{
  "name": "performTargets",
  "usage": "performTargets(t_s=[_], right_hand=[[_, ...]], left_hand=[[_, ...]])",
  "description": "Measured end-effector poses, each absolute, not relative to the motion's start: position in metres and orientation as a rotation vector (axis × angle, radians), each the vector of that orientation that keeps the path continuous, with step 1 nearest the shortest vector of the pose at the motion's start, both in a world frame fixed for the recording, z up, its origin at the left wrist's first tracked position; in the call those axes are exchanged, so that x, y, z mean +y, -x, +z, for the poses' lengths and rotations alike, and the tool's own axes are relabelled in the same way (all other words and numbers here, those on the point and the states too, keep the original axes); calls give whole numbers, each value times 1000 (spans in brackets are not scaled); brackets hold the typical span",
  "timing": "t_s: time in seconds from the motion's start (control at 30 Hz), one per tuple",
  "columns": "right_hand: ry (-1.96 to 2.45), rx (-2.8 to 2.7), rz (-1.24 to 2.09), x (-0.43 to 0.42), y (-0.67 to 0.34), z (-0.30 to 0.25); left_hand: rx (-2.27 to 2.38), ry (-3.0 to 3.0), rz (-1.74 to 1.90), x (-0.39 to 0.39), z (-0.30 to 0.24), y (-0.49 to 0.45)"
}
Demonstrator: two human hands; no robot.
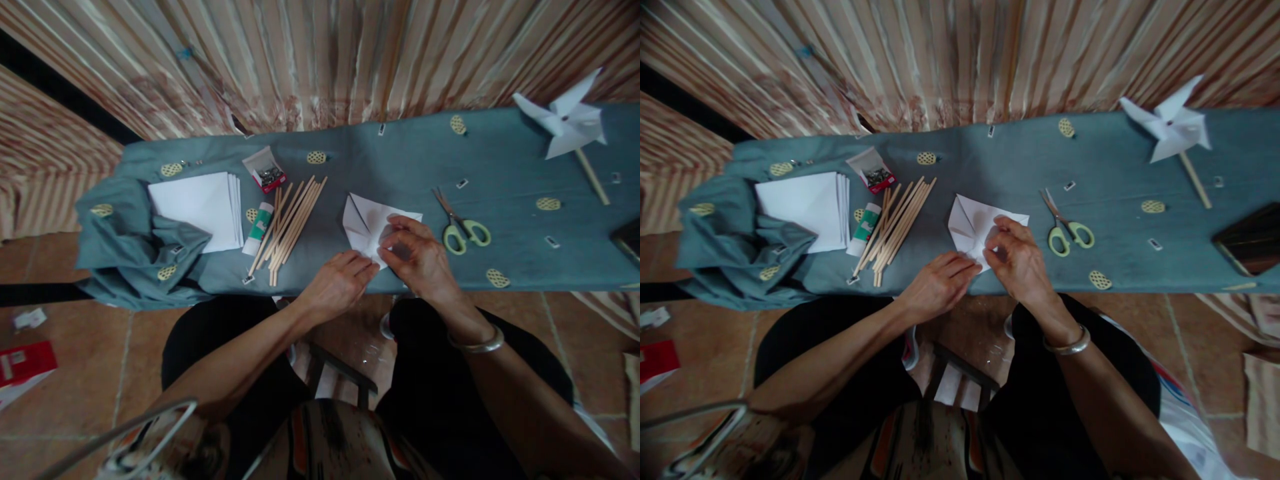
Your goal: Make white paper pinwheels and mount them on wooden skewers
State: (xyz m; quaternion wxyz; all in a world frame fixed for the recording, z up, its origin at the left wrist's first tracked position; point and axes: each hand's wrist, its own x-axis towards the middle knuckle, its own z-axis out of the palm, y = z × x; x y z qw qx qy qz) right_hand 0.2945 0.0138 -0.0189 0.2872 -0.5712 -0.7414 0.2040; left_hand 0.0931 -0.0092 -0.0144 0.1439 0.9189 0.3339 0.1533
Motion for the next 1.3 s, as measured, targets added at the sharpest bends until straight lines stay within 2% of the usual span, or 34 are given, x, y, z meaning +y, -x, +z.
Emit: performTargets(t_s=[0.87, 1.3], right_hand=[[1425, -2090, 510, 2, -288, -14], [1451, -2268, 324, -12, -282, -24]], left_hand=[[955, -2659, 438, -9, -15, -94], [988, -2610, 424, -10, -14, -96]])
